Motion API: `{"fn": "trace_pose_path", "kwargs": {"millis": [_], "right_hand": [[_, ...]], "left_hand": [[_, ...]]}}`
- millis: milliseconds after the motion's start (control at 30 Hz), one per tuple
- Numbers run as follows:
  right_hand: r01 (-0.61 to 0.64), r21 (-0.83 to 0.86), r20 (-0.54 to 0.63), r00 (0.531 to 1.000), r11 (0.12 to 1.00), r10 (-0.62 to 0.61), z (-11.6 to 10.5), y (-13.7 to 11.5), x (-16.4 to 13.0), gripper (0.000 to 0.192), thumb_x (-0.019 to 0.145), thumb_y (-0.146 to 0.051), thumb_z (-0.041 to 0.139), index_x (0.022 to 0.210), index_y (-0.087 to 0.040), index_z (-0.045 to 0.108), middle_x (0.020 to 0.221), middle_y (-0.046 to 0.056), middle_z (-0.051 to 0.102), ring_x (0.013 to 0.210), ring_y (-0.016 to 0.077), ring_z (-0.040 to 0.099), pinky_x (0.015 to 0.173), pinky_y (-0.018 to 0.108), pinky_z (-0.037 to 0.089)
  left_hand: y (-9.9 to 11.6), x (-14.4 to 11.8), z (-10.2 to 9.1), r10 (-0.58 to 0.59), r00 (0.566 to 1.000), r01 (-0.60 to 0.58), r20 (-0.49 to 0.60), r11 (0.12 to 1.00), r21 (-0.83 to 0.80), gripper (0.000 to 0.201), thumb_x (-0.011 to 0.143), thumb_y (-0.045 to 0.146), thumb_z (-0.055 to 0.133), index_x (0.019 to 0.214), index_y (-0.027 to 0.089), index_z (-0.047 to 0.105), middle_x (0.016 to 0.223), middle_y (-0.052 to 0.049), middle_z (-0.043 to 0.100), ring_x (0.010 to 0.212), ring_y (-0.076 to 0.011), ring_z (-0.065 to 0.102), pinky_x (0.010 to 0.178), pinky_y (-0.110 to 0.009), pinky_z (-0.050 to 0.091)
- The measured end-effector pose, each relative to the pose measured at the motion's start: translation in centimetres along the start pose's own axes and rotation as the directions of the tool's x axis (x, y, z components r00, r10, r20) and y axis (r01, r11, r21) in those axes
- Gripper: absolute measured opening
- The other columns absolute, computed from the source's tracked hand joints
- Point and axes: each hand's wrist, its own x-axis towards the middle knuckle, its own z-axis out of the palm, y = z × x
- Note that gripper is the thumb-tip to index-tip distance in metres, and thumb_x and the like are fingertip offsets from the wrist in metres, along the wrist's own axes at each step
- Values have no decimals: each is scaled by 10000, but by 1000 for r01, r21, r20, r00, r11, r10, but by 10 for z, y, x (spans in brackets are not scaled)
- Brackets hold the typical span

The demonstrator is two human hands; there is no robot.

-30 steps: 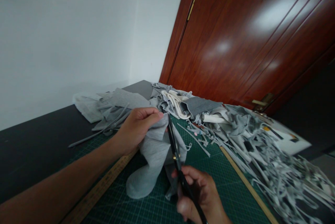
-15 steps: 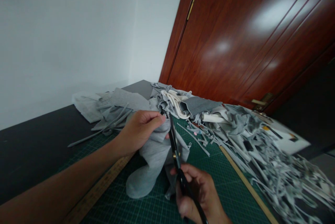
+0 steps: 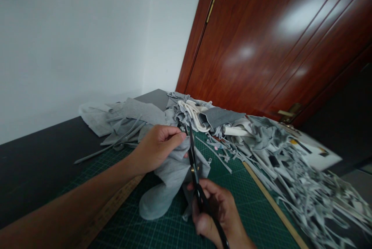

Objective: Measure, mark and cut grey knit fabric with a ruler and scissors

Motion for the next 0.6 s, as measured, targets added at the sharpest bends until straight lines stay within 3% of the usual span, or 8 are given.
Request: {"fn": "trace_pose_path", "kwargs": {"millis": [167,333,600], "right_hand": [[-21,-18,18,1000,1000,22,0,-3,1,661,786,-702,900,1187,-199,748,671,-51,590,503,82,401,511,245,301],[34,-43,-63,997,999,-36,0,7,-1,648,780,-709,892,1171,-210,759,669,-60,556,478,73,355,460,223,274],[-10,-83,-2,1000,996,10,-1,-3,1,567,815,-686,877,1105,-211,769,628,-64,519,471,70,380,440,206,240]], "left_hand": [[1,1,0,1,1000,-1,4,1000,20,447,946,461,568,647,181,746,617,-27,720,550,-146,550,557,-268,374],[-1,2,-1,7,999,-8,34,999,42,459,966,457,536,672,174,745,616,-8,696,548,-130,525,559,-261,367],[-4,3,-1,4,999,-6,41,999,42,460,970,459,537,670,175,739,605,6,676,539,-119,502,548,-255,357]]}}
